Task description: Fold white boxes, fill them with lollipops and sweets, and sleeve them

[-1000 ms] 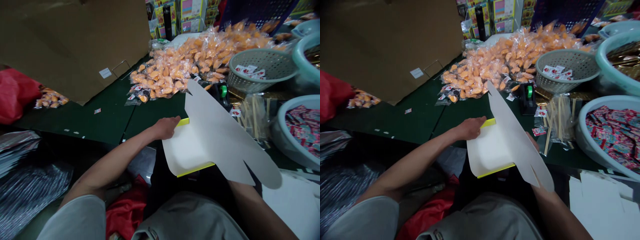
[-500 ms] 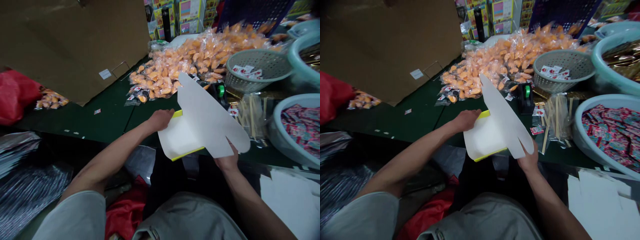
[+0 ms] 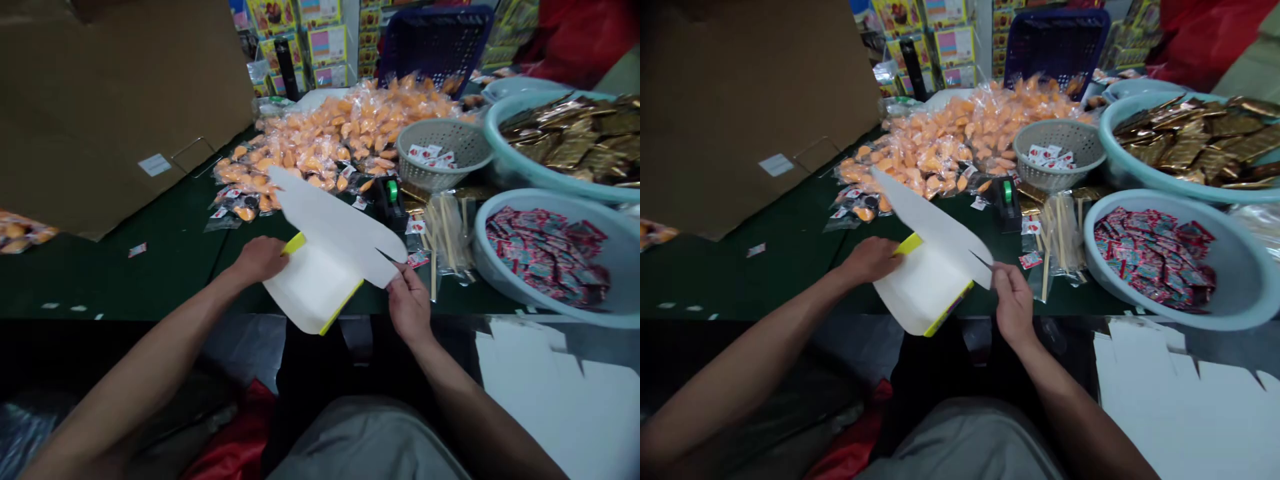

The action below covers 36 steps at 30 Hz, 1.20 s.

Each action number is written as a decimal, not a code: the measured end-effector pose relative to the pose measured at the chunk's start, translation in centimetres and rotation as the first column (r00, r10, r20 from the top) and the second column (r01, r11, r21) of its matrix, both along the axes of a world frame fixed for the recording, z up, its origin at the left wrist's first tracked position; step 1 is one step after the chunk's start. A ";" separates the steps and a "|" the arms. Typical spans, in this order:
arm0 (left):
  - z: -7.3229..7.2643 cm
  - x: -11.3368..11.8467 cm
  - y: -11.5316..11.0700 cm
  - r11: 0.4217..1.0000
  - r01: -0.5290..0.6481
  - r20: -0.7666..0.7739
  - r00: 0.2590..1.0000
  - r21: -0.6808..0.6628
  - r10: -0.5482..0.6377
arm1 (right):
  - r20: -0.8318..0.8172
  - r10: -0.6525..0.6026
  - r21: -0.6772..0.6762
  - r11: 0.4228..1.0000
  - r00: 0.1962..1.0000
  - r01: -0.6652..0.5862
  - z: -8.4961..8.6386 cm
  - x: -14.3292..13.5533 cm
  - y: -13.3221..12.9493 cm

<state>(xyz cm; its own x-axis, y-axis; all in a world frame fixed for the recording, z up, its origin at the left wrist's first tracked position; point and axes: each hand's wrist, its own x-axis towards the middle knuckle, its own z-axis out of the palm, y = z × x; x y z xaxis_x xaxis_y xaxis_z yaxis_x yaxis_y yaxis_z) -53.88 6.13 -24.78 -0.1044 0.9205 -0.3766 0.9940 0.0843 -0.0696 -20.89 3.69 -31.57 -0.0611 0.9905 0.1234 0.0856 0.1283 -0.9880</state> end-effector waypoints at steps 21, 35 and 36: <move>-2.0 -2.9 -3.5 0.889 -0.450 0.148 0.888 0.088 0.435 | 0.892 0.003 -0.052 0.994 0.451 0.097 0.9 14.4 -6.0; -2.4 -1.2 -4.5 0.853 -0.496 0.247 0.857 0.159 0.452 | 0.841 -0.189 0.497 0.637 0.506 -0.589 9.8 6.7 -2.1; -2.4 -1.2 -4.6 0.852 -0.497 0.256 0.855 0.162 0.450 | 0.852 -0.220 0.506 0.578 0.474 -0.640 10.7 4.4 -1.0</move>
<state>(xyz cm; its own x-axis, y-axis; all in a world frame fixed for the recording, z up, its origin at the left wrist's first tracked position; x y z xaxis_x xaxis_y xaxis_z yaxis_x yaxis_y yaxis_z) -55.03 1.56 -27.19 -0.4924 0.8376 -0.2367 0.8185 0.5381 0.2015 -16.53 2.73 -20.88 -0.7376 0.4894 0.4651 0.5556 0.8315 0.0061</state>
